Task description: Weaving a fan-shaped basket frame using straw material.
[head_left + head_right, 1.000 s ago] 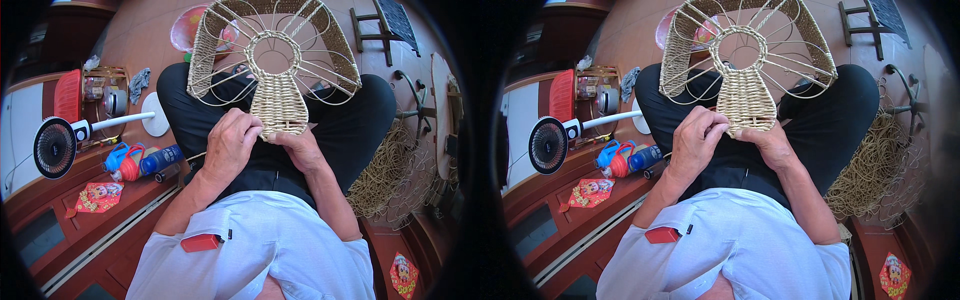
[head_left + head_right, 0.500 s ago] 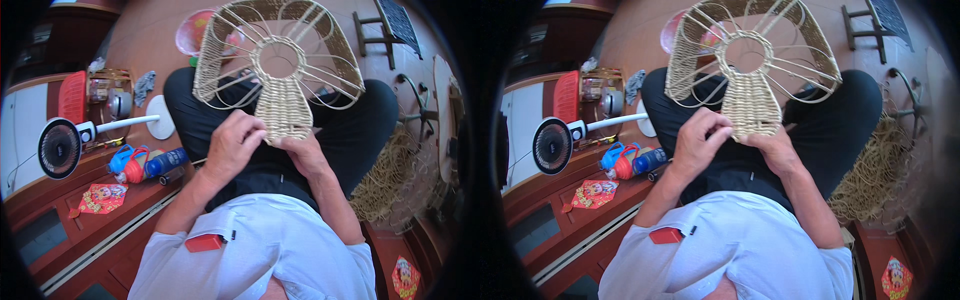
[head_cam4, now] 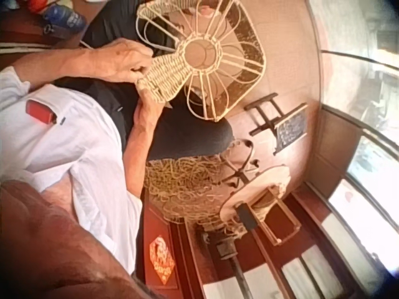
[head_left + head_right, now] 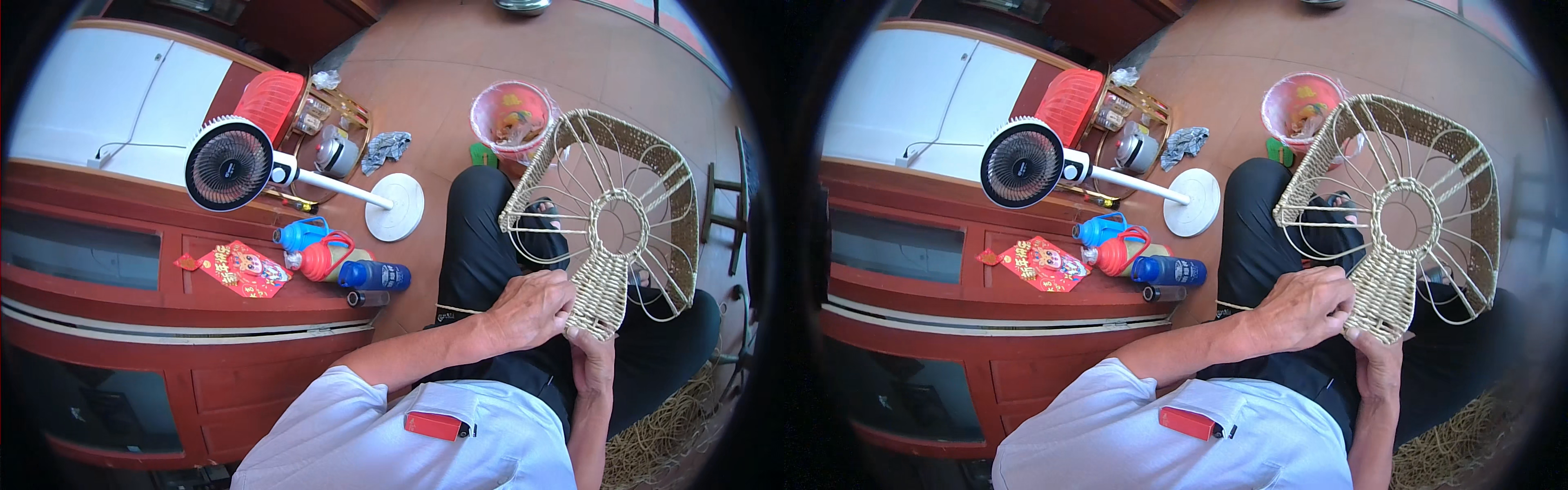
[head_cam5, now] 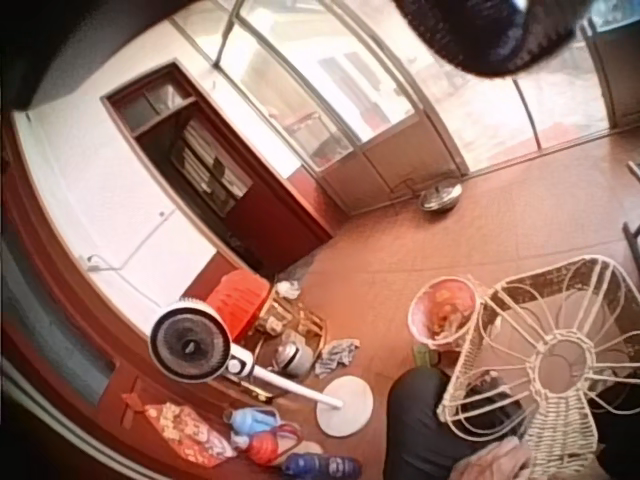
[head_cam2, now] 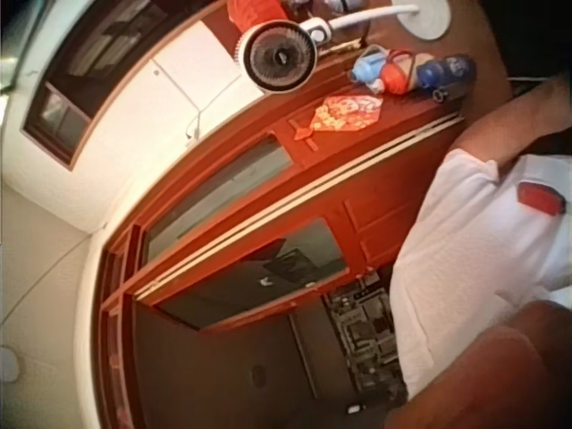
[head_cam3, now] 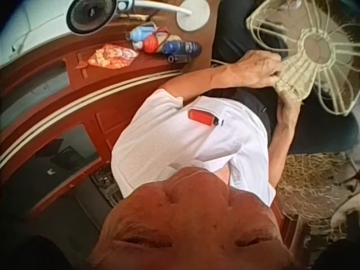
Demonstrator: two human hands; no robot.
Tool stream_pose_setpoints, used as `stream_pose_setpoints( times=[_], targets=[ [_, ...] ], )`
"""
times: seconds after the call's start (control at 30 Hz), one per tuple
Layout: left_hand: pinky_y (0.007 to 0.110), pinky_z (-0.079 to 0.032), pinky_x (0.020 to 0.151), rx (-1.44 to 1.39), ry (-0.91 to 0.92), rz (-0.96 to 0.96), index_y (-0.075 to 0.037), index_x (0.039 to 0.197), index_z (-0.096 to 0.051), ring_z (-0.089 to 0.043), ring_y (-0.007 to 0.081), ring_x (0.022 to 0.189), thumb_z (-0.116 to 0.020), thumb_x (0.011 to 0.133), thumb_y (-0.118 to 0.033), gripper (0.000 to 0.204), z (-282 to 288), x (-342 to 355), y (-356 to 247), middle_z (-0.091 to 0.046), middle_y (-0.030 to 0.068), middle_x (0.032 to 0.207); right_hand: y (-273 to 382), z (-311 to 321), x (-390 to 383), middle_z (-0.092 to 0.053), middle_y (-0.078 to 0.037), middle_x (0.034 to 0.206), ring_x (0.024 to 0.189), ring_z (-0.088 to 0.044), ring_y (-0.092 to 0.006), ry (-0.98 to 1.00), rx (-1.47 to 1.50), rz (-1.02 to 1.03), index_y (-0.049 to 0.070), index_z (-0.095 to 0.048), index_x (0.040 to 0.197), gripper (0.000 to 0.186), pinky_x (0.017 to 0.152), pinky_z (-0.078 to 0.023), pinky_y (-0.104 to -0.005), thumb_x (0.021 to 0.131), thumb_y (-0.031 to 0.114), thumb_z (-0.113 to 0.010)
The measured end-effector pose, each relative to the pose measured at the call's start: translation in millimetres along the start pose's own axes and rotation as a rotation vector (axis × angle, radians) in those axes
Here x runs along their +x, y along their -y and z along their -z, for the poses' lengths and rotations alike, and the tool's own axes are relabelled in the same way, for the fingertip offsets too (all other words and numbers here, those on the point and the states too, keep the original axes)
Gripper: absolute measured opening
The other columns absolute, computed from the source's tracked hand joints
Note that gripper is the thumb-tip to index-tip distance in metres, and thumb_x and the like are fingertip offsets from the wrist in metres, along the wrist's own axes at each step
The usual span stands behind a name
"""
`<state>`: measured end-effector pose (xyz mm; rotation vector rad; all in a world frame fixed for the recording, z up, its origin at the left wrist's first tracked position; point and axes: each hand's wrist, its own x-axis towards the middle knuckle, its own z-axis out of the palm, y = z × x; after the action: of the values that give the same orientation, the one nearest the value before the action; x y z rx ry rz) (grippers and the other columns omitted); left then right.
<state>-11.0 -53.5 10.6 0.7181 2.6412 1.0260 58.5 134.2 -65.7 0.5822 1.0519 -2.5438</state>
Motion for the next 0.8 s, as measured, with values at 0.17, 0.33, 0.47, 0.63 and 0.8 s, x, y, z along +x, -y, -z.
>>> stream_pose_setpoints(
  times=[0.17,0.33,0.47,0.63,0.8],
  targets=[
    [0.044,-0.052,0.074,-0.055,0.015,0.021,-0.003,0.087,-0.062,-0.065,0.0308,0.083,-0.07,0.082,-0.011,0.013,2.3,2.7,4.0,-0.059,0.0106,0.085,0.0,-6.4,-0.1,-0.068,-0.009,0.131,0.116,-0.069,-0.0198,-0.014,-0.007,0.028,-0.001,-0.054,0.144,0.071,0.101,-0.057,-0.0338,0.079,0.001,-0.082],
    [0.039,-0.049,0.069,-0.319,0.06,0.086,-0.002,0.091,-0.064,-0.06,0.0222,0.075,-0.072,0.086,-0.012,0.014,5.8,-1.5,14.9,-0.058,0.0079,0.085,-1.5,-5.1,-3.1,-0.069,-0.007,0.126,0.107,-0.07,-0.0169,-0.007,-0.01,0.03,0.0,-0.058,0.14,0.065,0.089,-0.057,-0.031,0.08,0.004,-0.082],
    [0.038,-0.051,0.073,-0.465,0.069,0.1,-0.001,0.098,-0.066,-0.061,0.0198,0.078,-0.071,0.09,-0.011,0.014,4.9,-8.5,22.4,-0.059,0.0072,0.09,-3.3,-1.2,-1.5,-0.07,-0.006,0.119,0.099,-0.069,-0.015,0.0,-0.037,0.01,0.001,-0.061,0.135,0.058,0.083,-0.057,-0.0301,0.081,0.004,-0.081],
    [0.042,-0.054,0.08,-0.05,-0.037,-0.138,-0.001,0.099,-0.064,-0.065,0.0305,0.088,-0.07,0.091,-0.01,0.013,-0.6,-10.3,16.1,-0.059,0.0122,0.095,-1.8,-9.8,2.5,-0.069,-0.007,0.125,0.108,-0.069,-0.0174,-0.016,-0.05,-0.033,0.0,-0.056,0.141,0.064,0.093,-0.057,-0.0319,0.081,0.0,-0.08],
    [0.044,-0.055,0.082,0.151,-0.105,-0.29,-0.003,0.092,-0.066,-0.064,0.0342,0.091,-0.067,0.092,-0.015,0.012,13.6,-8.3,24.4,-0.061,0.0136,0.09,-9.1,-23.3,5.9,-0.062,-0.012,0.144,0.135,-0.06,-0.0251,-0.05,-0.195,-0.089,-0.001,-0.052,0.149,0.066,0.116,-0.047,-0.0406,0.087,0.0,-0.072]
  ],
)
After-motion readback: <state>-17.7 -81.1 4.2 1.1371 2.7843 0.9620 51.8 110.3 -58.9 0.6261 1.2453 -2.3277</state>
